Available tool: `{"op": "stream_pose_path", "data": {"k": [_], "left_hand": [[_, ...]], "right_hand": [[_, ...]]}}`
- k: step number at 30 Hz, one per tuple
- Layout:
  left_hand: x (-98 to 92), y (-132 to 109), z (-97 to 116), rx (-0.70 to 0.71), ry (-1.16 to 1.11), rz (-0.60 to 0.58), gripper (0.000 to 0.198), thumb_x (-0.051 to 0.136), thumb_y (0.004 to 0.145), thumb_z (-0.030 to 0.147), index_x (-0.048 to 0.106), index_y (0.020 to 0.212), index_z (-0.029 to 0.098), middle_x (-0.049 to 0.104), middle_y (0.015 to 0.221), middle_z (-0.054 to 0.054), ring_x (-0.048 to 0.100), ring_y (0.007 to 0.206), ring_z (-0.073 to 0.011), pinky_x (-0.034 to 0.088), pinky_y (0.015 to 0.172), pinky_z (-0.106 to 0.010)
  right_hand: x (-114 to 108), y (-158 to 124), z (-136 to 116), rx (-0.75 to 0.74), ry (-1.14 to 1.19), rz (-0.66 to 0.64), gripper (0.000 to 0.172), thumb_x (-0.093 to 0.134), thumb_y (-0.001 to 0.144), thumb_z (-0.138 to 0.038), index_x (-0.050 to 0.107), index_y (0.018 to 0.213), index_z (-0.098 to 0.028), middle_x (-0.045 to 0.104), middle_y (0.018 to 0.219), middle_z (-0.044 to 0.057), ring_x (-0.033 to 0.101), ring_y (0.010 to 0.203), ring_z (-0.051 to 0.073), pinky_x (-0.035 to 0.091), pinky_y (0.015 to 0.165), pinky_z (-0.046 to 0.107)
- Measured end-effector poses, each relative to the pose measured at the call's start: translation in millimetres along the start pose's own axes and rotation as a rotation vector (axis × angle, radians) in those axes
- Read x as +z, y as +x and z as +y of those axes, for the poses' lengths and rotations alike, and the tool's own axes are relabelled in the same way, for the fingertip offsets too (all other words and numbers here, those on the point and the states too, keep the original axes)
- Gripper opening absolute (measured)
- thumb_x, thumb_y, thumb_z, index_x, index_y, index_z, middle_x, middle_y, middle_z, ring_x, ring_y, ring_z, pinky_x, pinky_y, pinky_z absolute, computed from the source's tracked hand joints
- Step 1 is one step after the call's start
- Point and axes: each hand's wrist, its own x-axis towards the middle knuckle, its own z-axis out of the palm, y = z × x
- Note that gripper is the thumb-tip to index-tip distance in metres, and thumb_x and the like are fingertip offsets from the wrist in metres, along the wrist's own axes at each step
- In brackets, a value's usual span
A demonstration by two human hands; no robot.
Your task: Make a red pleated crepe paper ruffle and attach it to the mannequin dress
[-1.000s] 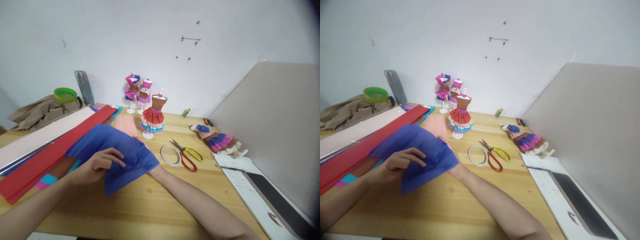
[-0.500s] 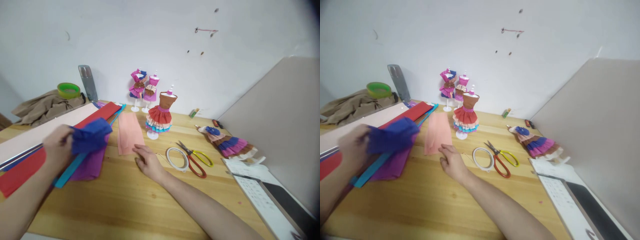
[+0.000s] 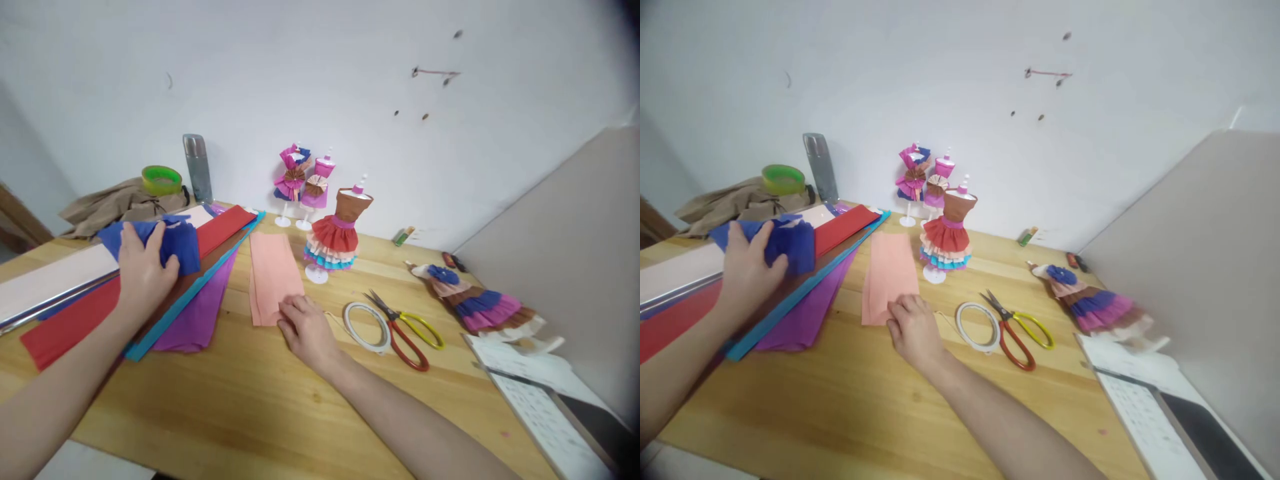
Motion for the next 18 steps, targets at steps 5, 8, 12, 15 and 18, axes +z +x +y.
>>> {"op": "stream_pose_path", "data": {"k": [5,8,12,15,18], "left_hand": [[-0.5,-8,11,0.135,-0.022,0.063,0.059,0.046,0.091,0.031,0.046,0.143,0.002,0.018,0.159,-0.028,0.022,0.147,-0.0423,0.024,0.119,-0.051],[1.7,0,-3,0.106,-0.009,0.055,0.063,0.047,0.091,0.033,0.042,0.143,-0.002,0.020,0.156,-0.032,0.022,0.147,-0.0425,0.026,0.118,-0.049],[4.0,14,-27,-0.026,0.031,0.008,0.070,0.051,0.091,0.037,0.037,0.146,-0.004,0.022,0.154,-0.035,0.025,0.145,-0.0454,0.027,0.116,-0.052],[5.9,17,-32,-0.044,0.072,-0.064,0.067,0.050,0.092,0.036,0.037,0.145,-0.003,0.025,0.153,-0.034,0.028,0.144,-0.0456,0.026,0.116,-0.052],[9.4,14,-26,-0.016,0.109,-0.176,0.065,0.049,0.093,0.035,0.038,0.146,-0.002,0.027,0.152,-0.034,0.031,0.141,-0.0470,0.028,0.114,-0.053]], "right_hand": [[3,-1,2,0.030,0.014,0.010,0.015,0.058,0.087,-0.014,0.066,0.076,-0.018,0.063,0.083,0.006,0.058,0.078,0.019,0.043,0.067,0.029],[6,0,4,0.071,0.173,0.079,0.018,0.057,0.084,-0.009,0.062,0.070,-0.019,0.060,0.077,0.003,0.057,0.072,0.016,0.041,0.064,0.026],[6,2,8,0.099,0.363,0.221,0.018,0.055,0.083,-0.011,0.060,0.068,-0.020,0.056,0.071,0.001,0.054,0.068,0.015,0.041,0.063,0.025],[3,3,9,0.136,0.425,0.281,0.023,0.054,0.086,-0.018,0.056,0.063,-0.020,0.053,0.066,0.001,0.053,0.064,0.015,0.041,0.060,0.026],[2,4,9,0.166,0.448,0.286,0.019,0.052,0.086,-0.019,0.058,0.068,-0.020,0.057,0.071,0.002,0.057,0.068,0.017,0.044,0.063,0.028]]}}
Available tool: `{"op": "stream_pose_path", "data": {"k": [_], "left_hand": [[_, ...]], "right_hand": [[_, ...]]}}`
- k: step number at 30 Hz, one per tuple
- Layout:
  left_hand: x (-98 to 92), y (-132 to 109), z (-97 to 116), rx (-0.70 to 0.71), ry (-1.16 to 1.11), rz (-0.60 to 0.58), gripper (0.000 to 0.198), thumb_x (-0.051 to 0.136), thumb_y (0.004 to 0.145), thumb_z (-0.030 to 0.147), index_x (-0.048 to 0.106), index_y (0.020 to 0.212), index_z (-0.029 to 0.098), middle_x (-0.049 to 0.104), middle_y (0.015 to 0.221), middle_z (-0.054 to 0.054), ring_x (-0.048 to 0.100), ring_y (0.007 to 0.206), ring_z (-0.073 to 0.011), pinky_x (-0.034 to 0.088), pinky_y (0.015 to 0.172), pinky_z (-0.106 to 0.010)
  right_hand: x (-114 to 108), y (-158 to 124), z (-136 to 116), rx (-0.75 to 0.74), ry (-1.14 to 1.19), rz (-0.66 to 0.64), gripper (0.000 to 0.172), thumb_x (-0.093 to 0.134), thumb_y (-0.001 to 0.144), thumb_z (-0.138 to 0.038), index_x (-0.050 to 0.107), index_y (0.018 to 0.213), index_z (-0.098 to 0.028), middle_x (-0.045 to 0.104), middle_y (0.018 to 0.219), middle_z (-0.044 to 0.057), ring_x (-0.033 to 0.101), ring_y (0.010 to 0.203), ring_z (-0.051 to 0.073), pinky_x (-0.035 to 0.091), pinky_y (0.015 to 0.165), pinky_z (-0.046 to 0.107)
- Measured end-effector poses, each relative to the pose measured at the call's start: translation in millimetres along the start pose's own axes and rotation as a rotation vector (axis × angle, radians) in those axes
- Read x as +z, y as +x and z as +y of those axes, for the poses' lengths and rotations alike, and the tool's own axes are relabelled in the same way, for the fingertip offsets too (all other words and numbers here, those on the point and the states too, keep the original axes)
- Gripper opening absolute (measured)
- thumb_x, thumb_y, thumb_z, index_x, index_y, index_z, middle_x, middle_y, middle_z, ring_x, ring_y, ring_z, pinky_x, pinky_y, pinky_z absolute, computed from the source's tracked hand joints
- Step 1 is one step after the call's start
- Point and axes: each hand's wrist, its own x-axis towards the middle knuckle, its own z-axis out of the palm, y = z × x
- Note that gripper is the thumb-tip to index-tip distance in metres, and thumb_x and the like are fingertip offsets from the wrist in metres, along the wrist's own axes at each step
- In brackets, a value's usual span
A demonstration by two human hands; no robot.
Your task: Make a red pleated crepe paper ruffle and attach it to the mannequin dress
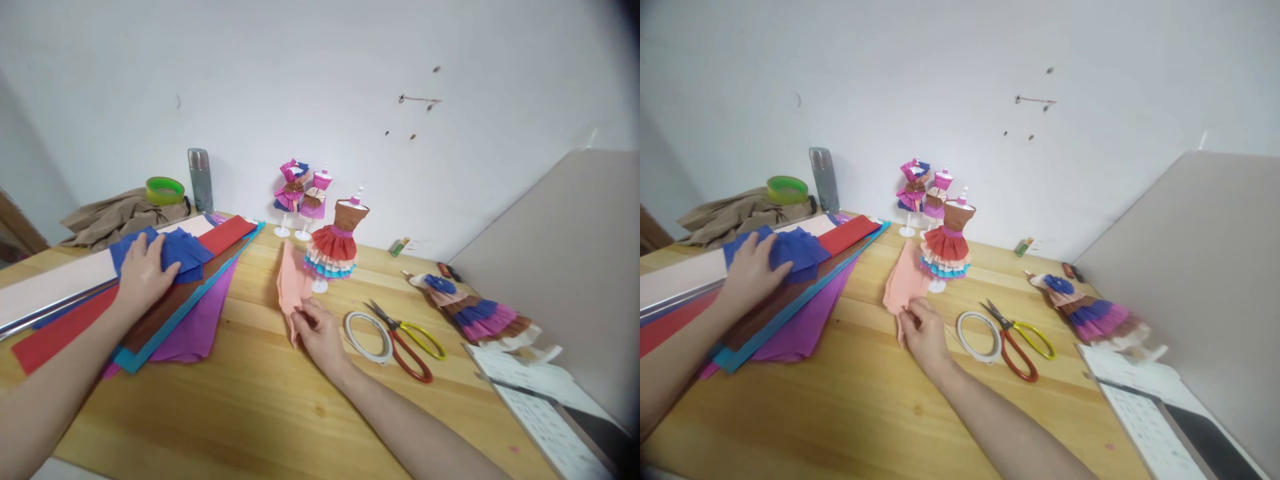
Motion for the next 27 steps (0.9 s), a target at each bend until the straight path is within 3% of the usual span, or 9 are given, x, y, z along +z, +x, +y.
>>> {"op": "stream_pose_path", "data": {"k": [2,5,10,12,16,18,21,24,27], "left_hand": [[2.7,-1,4,0.005,0.022,-0.067,0.066,0.048,0.093,0.036,0.036,0.146,-0.001,0.028,0.152,-0.034,0.036,0.138,-0.0480,0.033,0.110,-0.054],[5.7,0,3,0.012,0.060,-0.134,0.065,0.044,0.094,0.038,0.037,0.146,0.000,0.033,0.151,-0.033,0.041,0.134,-0.0478,0.037,0.105,-0.056],[3.2,5,-3,0.047,0.121,-0.252,0.053,0.039,0.094,0.036,0.055,0.135,0.006,0.054,0.140,-0.023,0.051,0.127,-0.0406,0.040,0.102,-0.052],[0.0,6,-3,0.042,0.135,-0.277,0.047,0.037,0.094,0.033,0.064,0.124,0.008,0.065,0.128,-0.021,0.059,0.117,-0.0378,0.043,0.097,-0.047],[-4.9,6,-3,-0.013,0.152,-0.243,0.045,0.033,0.094,0.032,0.071,0.107,0.011,0.072,0.110,-0.019,0.065,0.104,-0.0355,0.047,0.088,-0.041],[-5.9,5,-5,0.007,0.147,-0.158,0.047,0.032,0.094,0.034,0.067,0.115,0.010,0.067,0.122,-0.019,0.060,0.114,-0.0352,0.045,0.094,-0.041],[-6.3,5,-8,-0.030,0.159,-0.058,0.061,0.032,0.094,0.046,0.049,0.136,0.005,0.052,0.140,-0.025,0.049,0.126,-0.0431,0.042,0.099,-0.050],[-7.7,5,-12,-0.140,0.182,-0.172,0.071,0.031,0.093,0.054,0.040,0.141,0.003,0.056,0.130,-0.031,0.050,0.121,-0.0491,0.044,0.091,-0.056],[-10.7,5,-14,-0.116,0.200,-0.242,0.062,0.029,0.096,0.048,0.043,0.140,0.007,0.063,0.123,-0.026,0.058,0.114,-0.0420,0.048,0.086,-0.048]], "right_hand": [[0,-1,-1,-0.044,-0.029,-0.032,0.011,0.055,0.082,-0.017,0.064,0.087,-0.018,0.065,0.092,0.008,0.063,0.086,0.021,0.049,0.075,0.033],[0,-3,-3,-0.139,-0.127,-0.093,0.037,0.057,0.080,-0.017,0.062,0.117,-0.016,0.061,0.125,0.016,0.057,0.117,0.027,0.047,0.096,0.042],[-2,-6,-12,-0.073,-0.309,-0.194,0.025,0.052,0.091,-0.025,0.068,0.110,-0.018,0.071,0.108,0.013,0.062,0.104,0.028,0.046,0.092,0.048],[-2,-5,-14,-0.055,-0.354,-0.299,0.030,0.054,0.091,-0.026,0.067,0.116,-0.018,0.070,0.118,0.014,0.061,0.112,0.029,0.043,0.097,0.052],[0,-4,-12,-0.077,-0.399,-0.405,0.062,0.060,0.085,-0.026,0.046,0.144,-0.019,0.039,0.156,0.017,0.035,0.143,0.035,0.024,0.112,0.064],[1,-4,-11,-0.084,-0.386,-0.379,0.054,0.059,0.085,-0.026,0.052,0.138,-0.018,0.046,0.150,0.017,0.041,0.139,0.033,0.028,0.112,0.060],[-1,-3,-13,-0.062,-0.387,-0.393,0.041,0.054,0.090,-0.027,0.060,0.130,-0.016,0.062,0.133,0.016,0.054,0.126,0.029,0.033,0.111,0.055],[-3,-1,-19,-0.019,-0.435,-0.527,0.062,0.056,0.090,-0.033,0.042,0.147,-0.015,0.043,0.153,0.018,0.033,0.144,0.036,0.020,0.115,0.066],[-4,-1,-21,-0.006,-0.430,-0.585,0.068,0.056,0.089,-0.032,0.034,0.152,-0.017,0.026,0.161,0.016,0.017,0.150,0.037,0.014,0.114,0.070]]}}
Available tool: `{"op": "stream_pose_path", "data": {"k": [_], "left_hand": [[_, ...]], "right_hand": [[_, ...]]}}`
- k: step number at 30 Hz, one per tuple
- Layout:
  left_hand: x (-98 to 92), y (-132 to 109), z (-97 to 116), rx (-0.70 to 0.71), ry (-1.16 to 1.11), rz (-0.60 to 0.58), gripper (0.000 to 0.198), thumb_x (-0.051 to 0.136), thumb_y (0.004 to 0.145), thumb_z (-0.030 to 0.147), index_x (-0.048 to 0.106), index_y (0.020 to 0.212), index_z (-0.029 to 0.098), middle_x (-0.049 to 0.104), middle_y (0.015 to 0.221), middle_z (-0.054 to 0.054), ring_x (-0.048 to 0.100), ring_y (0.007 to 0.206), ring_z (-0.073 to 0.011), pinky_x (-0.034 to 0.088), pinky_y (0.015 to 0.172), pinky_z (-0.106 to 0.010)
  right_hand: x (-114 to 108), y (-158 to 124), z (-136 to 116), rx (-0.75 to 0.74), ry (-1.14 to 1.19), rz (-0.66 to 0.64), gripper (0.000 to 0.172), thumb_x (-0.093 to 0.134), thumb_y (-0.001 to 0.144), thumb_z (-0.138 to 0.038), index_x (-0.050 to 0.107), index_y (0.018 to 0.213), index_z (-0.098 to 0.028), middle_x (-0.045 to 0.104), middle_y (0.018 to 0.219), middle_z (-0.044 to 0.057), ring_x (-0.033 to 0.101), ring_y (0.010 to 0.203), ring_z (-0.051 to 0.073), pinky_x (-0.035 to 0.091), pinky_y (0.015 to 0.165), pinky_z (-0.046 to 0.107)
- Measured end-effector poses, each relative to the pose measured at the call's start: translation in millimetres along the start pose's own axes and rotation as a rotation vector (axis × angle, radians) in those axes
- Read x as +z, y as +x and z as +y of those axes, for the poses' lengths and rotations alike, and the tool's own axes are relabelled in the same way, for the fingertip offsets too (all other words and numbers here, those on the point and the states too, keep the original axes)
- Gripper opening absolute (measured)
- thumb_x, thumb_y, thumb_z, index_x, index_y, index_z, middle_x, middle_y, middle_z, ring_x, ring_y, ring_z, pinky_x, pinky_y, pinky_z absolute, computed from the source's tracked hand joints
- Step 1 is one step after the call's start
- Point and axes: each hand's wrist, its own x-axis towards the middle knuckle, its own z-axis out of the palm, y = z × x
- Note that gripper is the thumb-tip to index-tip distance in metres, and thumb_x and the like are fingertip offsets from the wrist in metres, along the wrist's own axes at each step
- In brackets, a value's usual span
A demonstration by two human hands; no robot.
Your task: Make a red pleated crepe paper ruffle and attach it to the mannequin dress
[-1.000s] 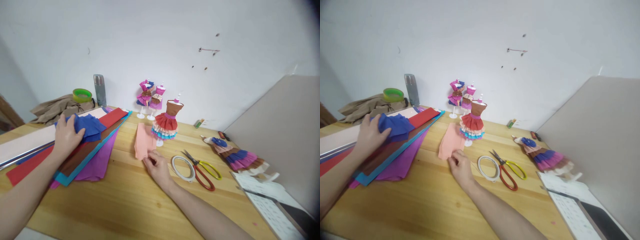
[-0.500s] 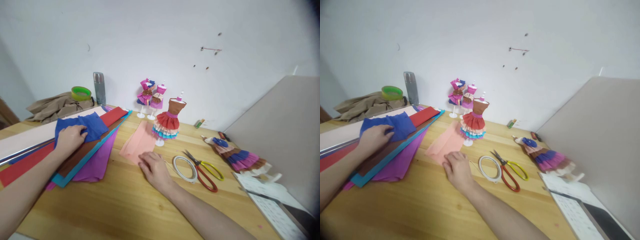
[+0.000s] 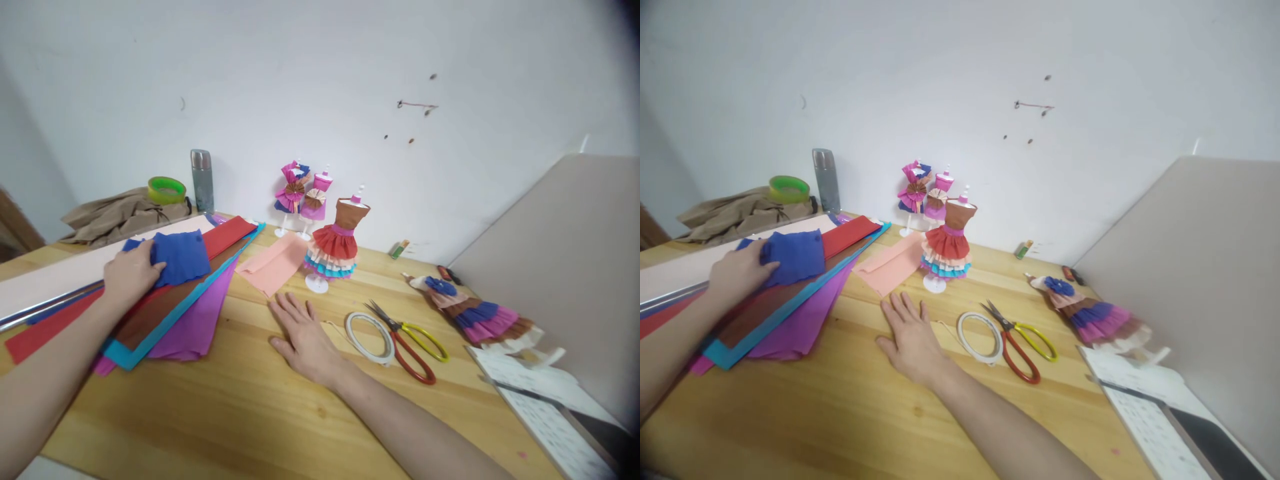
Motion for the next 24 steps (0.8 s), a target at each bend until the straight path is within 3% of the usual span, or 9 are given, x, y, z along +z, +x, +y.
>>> {"op": "stream_pose_path", "data": {"k": [3,7,11,14,15,17,20,22,24], "left_hand": [[-3.8,-1,-1,0.026,0.009,0.020,0.055,0.026,0.098,0.041,0.054,0.133,0.010,0.065,0.122,-0.021,0.060,0.111,-0.0370,0.048,0.083,-0.042],[-8.8,-2,-1,-0.060,-0.071,0.090,0.054,0.030,0.096,0.043,0.063,0.126,0.012,0.068,0.119,-0.017,0.063,0.109,-0.0345,0.049,0.084,-0.040],[-13.9,-5,3,-0.080,-0.308,0.365,0.052,0.038,0.095,0.043,0.066,0.122,0.008,0.068,0.123,-0.016,0.062,0.114,-0.0311,0.046,0.097,-0.040],[-19.3,-19,19,-0.044,-0.632,0.517,0.046,0.052,0.088,0.040,0.069,0.117,0.010,0.073,0.115,-0.011,0.066,0.104,-0.0251,0.047,0.099,-0.035],[-21.3,-27,27,-0.038,-0.748,0.505,0.045,0.057,0.084,0.040,0.070,0.116,0.011,0.074,0.110,-0.009,0.067,0.096,-0.0244,0.050,0.093,-0.035],[-25.3,-47,48,0.027,-0.995,0.371,0.043,0.063,0.079,0.041,0.072,0.110,0.013,0.075,0.107,-0.009,0.068,0.092,-0.0255,0.053,0.089,-0.037],[-28.7,-79,83,0.285,-1.106,0.125,0.023,0.071,0.071,0.038,0.076,0.087,0.022,0.076,0.091,-0.006,0.068,0.088,-0.0264,0.054,0.087,-0.038],[-28.3,-93,103,0.549,-1.118,-0.062,0.015,0.071,0.074,0.035,0.077,0.085,0.027,0.075,0.091,-0.006,0.068,0.090,-0.0262,0.053,0.090,-0.040],[-26.1,-99,118,0.682,-1.137,-0.155,0.009,0.074,0.073,0.035,0.077,0.079,0.029,0.075,0.099,-0.008,0.067,0.101,-0.0284,0.050,0.098,-0.042]], "right_hand": [[2,-1,1,-0.004,0.018,0.048,0.059,0.055,0.090,-0.029,0.044,0.147,-0.017,0.034,0.158,0.018,0.025,0.148,0.035,0.018,0.116,0.066],[8,-1,4,-0.018,0.010,0.089,0.049,0.057,0.090,-0.028,0.055,0.137,-0.015,0.043,0.152,0.020,0.034,0.145,0.036,0.022,0.115,0.065],[9,-1,6,-0.027,0.065,0.143,0.052,0.060,0.087,-0.026,0.055,0.137,-0.015,0.045,0.151,0.021,0.037,0.143,0.036,0.025,0.115,0.065],[7,-2,9,-0.106,0.234,0.225,0.062,0.062,0.084,-0.025,0.047,0.143,-0.016,0.042,0.153,0.020,0.038,0.143,0.031,0.029,0.117,0.057],[7,-3,9,-0.138,0.317,0.252,0.066,0.063,0.083,-0.026,0.044,0.145,-0.017,0.042,0.153,0.019,0.038,0.143,0.030,0.030,0.117,0.055],[7,-4,7,-0.175,0.538,0.281,0.073,0.065,0.082,-0.032,0.038,0.149,-0.020,0.040,0.155,0.017,0.039,0.143,0.027,0.032,0.117,0.053],[10,-5,0,-0.194,0.976,0.260,0.085,0.069,0.079,-0.053,0.033,0.150,-0.025,0.042,0.154,0.015,0.044,0.140,0.027,0.041,0.110,0.049],[13,-3,-5,-0.166,1.237,0.225,0.083,0.073,0.071,-0.062,0.046,0.141,-0.026,0.057,0.141,0.013,0.057,0.127,0.028,0.049,0.102,0.046],[15,-1,-7,-0.065,1.375,0.223,0.065,0.078,0.068,-0.059,0.062,0.120,-0.024,0.071,0.117,0.008,0.068,0.106,0.027,0.055,0.093,0.043]]}}
